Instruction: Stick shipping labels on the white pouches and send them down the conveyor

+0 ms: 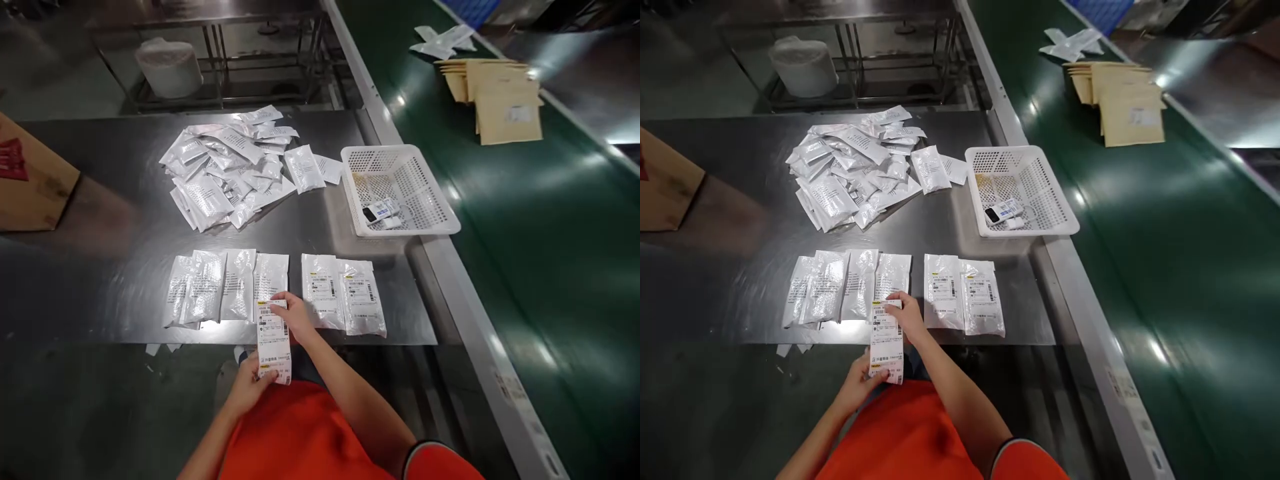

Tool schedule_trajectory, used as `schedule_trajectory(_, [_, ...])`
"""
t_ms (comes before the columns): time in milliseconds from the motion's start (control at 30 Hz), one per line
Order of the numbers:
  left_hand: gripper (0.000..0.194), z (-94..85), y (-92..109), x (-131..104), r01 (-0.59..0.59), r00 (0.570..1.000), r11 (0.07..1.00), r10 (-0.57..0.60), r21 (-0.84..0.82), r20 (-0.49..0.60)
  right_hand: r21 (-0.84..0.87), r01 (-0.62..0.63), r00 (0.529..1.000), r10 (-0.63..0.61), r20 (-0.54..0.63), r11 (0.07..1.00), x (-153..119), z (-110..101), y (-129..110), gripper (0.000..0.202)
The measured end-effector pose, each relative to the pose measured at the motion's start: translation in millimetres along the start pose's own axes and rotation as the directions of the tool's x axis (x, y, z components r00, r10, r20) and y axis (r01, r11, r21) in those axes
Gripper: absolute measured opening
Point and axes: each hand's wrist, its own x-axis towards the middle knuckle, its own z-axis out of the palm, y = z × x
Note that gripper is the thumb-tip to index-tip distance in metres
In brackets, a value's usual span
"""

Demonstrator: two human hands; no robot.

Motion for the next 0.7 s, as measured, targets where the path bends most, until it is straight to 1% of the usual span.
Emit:
schedule_trajectory(33, [0.034,-4.3,-9.5,-1.1,0.046,0.999,0.999,-0.046,-0.01,-0.001,0.016,0.005,0.999,-0.005,-0.04,1.0,-1.6,2.7,-5.0,0.025])
schedule_trajectory(67, [0.038,-9.3,-18.0,-0.7,0.091,0.995,0.995,-0.092,-0.027,-0.038,-0.011,0.027,0.997,-0.028,-0.072,1.0,-3.6,4.0,-9.1,0.022])
schedule_trajectory(100, [0.045,-14.6,-24.2,1.7,0.123,0.986,0.991,-0.128,-0.057,-0.105,-0.066,0.054,0.994,-0.059,-0.087,0.996,-6.4,5.2,-11.8,0.019])
schedule_trajectory(167, [0.059,-25.1,-26.8,13.8,0.117,0.956,0.98,-0.155,-0.16,-0.25,-0.201,0.095,0.991,-0.111,-0.071,0.975,-13.9,9.5,-13.6,0.016])
schedule_trajectory(200, [0.061,-29.5,-23.0,23.4,0.09,0.946,0.968,-0.156,-0.233,-0.284,-0.264,0.113,0.989,-0.133,-0.061,0.958,-17.8,13.0,-12.9,0.017])
schedule_trajectory(233, [0.055,-33.2,-16.9,34.5,0.053,0.948,0.951,-0.144,-0.305,-0.284,-0.322,0.131,0.985,-0.159,-0.062,0.938,-21.0,17.1,-11.3,0.018])
schedule_trajectory(267, [0.046,-35.9,-9.6,46.5,0.067,0.957,0.926,-0.165,-0.371,-0.24,-0.379,0.149,0.978,-0.193,-0.081,0.913,-22.9,21.1,-9.2,0.019])
schedule_trajectory(300, [0.041,-37.6,-2.6,58.3,0.102,0.95,0.897,-0.215,-0.429,-0.225,-0.431,0.162,0.966,-0.232,-0.113,0.888,-22.8,24.5,-6.8,0.021])
schedule_trajectory(367, [0.04,-37.4,5.9,77.4,0.14,0.941,0.862,-0.27,-0.487,-0.206,-0.506,0.173,0.936,-0.3,-0.182,0.845,-14.4,27.9,-2.1,0.023])
schedule_trajectory(433, [0.044,-32.8,3.0,85.9,0.187,0.92,0.827,-0.337,-0.53,-0.202,-0.538,0.171,0.911,-0.34,-0.232,0.826,6.0,26.6,2.0,0.025])
schedule_trajectory(500, [0.048,-25.1,-10.7,82.2,0.246,0.891,0.786,-0.414,-0.567,-0.188,-0.552,0.145,0.896,-0.346,-0.279,0.821,35.6,22.5,5.9,0.026])
schedule_trajectory(567, [0.052,-16.3,-30.9,68.6,0.306,0.862,0.751,-0.479,-0.585,-0.164,-0.611,0.068,0.882,-0.334,-0.333,0.789,68.0,18.1,10.3,0.025])
schedule_trajectory(633, [0.054,-7.8,-52.3,48.4,0.361,0.837,0.728,-0.528,-0.583,-0.142,-0.703,-0.021,0.877,-0.325,-0.355,0.711,95.3,15.4,16.1,0.024])
schedule_trajectory(700, [0.054,-0.5,-70.1,24.7,0.41,0.815,0.715,-0.566,-0.566,-0.124,-0.772,-0.063,0.88,-0.329,-0.342,0.633,111.9,15.2,22.9,0.022])
